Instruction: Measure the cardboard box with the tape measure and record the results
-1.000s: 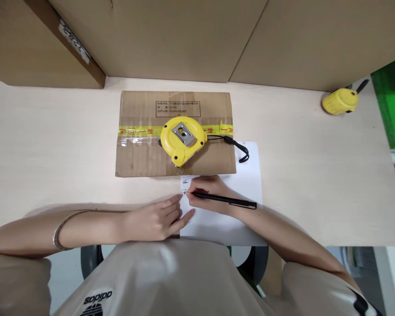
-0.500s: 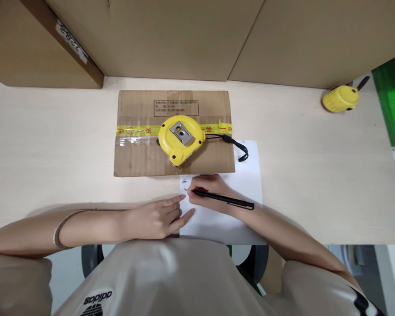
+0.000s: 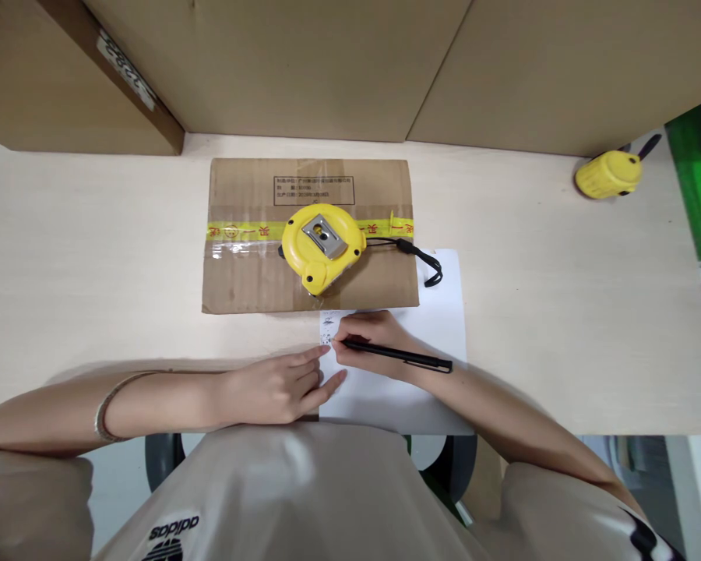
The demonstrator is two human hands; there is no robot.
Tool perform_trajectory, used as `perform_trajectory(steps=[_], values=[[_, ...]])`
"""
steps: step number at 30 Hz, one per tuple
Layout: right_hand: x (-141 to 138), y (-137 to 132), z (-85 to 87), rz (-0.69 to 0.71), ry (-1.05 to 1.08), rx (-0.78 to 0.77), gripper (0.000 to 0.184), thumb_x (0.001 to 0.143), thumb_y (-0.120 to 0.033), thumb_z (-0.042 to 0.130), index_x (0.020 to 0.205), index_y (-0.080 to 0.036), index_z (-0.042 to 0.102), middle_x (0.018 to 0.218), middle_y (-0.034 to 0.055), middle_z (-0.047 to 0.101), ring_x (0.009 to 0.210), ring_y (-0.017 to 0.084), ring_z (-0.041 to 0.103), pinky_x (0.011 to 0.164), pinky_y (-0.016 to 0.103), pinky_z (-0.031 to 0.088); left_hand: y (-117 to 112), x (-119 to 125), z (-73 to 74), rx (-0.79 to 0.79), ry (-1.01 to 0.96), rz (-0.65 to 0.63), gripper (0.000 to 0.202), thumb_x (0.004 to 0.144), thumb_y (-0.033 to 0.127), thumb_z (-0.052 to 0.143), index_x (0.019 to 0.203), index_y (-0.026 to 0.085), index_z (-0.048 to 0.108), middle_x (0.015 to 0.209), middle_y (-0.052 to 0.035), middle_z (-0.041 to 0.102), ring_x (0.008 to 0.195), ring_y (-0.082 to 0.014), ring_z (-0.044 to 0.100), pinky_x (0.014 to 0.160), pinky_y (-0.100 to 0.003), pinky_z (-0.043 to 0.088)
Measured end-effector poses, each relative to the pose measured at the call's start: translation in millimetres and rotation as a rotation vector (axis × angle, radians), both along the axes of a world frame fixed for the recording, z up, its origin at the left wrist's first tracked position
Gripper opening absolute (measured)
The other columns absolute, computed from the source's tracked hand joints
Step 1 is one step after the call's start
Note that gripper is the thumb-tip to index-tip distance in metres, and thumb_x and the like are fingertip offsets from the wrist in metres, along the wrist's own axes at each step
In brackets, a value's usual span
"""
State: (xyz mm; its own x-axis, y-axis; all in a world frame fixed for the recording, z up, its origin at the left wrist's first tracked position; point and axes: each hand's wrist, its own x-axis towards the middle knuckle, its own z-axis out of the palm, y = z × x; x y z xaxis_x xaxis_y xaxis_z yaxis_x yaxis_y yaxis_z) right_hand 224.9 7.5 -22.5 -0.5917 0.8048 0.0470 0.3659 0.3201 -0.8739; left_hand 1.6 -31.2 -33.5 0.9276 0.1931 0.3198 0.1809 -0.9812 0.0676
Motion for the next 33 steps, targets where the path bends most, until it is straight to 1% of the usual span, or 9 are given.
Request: perform_trajectory(steps=[12,17,21,23,26,28,30,32,33], values=[[0,0,-0.7,-0.017,0.014,0.004,0.017,0.076,-0.005,0.056,0.064,-0.018,0.059,0.059,-0.0042,0.056,0.055,0.006,0.047,0.054,0.02,0.038,0,-1,0.3,-0.027,-0.001,-0.004,0.034,0.101,0.017,0.047,0.126,-0.003,0.057,0.072,-0.0049,0.07,0.068,-0.0156,0.07,0.113,-0.039,0.052],[1,1,-2.6,-0.003,0.007,-0.007,0.017,0.076,-0.006,0.057,0.064,-0.018,0.059,0.059,-0.0042,0.057,0.055,0.007,0.048,0.054,0.02,0.038,-1,0,-1.8,-0.01,0.0,0.0,0.033,0.099,0.015,0.048,0.127,-0.002,0.057,0.071,-0.0028,0.07,0.069,-0.016,0.07,0.113,-0.039,0.052],[1,2,0.2,0.025,-0.001,-0.022,0.016,0.075,-0.007,0.058,0.064,-0.018,0.058,0.057,-0.0045,0.057,0.053,0.006,0.048,0.053,0.02,0.038,0,1,0.0,0.02,-0.032,-0.006,0.03,0.096,0.006,0.048,0.122,0.0,0.061,0.069,-0.0018,0.07,0.065,-0.0147,0.069,0.11,-0.037,0.054],[3,0,8.1,0.047,-0.039,-0.016,0.015,0.075,-0.007,0.058,0.064,-0.018,0.056,0.056,-0.0054,0.056,0.051,0.006,0.047,0.052,0.019,0.038,4,1,4.5,0.052,-0.073,-0.053,0.026,0.093,0.004,0.05,0.114,0.002,0.066,0.064,-0.0009,0.068,0.061,-0.014,0.067,0.102,-0.034,0.059],[10,-4,30.0,0.078,-0.15,0.039,0.014,0.073,-0.007,0.059,0.069,-0.019,0.054,0.06,-0.005,0.056,0.053,0.007,0.047,0.051,0.02,0.037,14,-1,17.6,0.169,-0.148,-0.174,0.023,0.092,0.005,0.052,0.102,0.007,0.073,0.057,-0.0004,0.063,0.054,-0.0131,0.061,0.074,-0.028,0.063],[17,-8,47.2,0.093,-0.301,0.107,0.016,0.072,-0.005,0.059,0.073,-0.02,0.054,0.066,-0.0038,0.058,0.054,0.008,0.048,0.051,0.021,0.035,19,-7,30.4,0.273,-0.238,-0.238,0.019,0.092,0.009,0.057,0.093,0.013,0.076,0.054,0.001,0.058,0.049,-0.0115,0.055,0.057,-0.025,0.057],[24,-11,61.1,0.083,-0.518,0.185,0.018,0.073,-0.003,0.057,0.075,-0.02,0.054,0.071,-0.0019,0.059,0.056,0.009,0.051,0.051,0.022,0.034,19,-18,44.6,0.322,-0.36,-0.255,0.014,0.088,0.014,0.065,0.08,0.02,0.076,0.052,0.003,0.051,0.045,-0.0098,0.046,0.044,-0.026,0.046],[28,-13,68.0,0.066,-0.742,0.249,0.017,0.077,-0.002,0.056,0.076,-0.019,0.056,0.075,0.0005,0.061,0.061,0.012,0.055,0.052,0.024,0.035,18,-33,56.9,0.21,-0.449,-0.125,0.015,0.086,0.022,0.069,0.071,0.025,0.074,0.052,0.004,0.047,0.044,-0.0092,0.04,0.038,-0.03,0.032],[29,-13,68.6,0.067,-0.844,0.254,0.016,0.079,-0.003,0.056,0.077,-0.019,0.057,0.078,0.0018,0.062,0.064,0.014,0.058,0.054,0.025,0.036,18,-41,61.2,0.082,-0.481,0.022,0.017,0.087,0.028,0.068,0.07,0.028,0.073,0.052,0.0044,0.047,0.045,-0.0094,0.041,0.039,-0.031,0.028]])
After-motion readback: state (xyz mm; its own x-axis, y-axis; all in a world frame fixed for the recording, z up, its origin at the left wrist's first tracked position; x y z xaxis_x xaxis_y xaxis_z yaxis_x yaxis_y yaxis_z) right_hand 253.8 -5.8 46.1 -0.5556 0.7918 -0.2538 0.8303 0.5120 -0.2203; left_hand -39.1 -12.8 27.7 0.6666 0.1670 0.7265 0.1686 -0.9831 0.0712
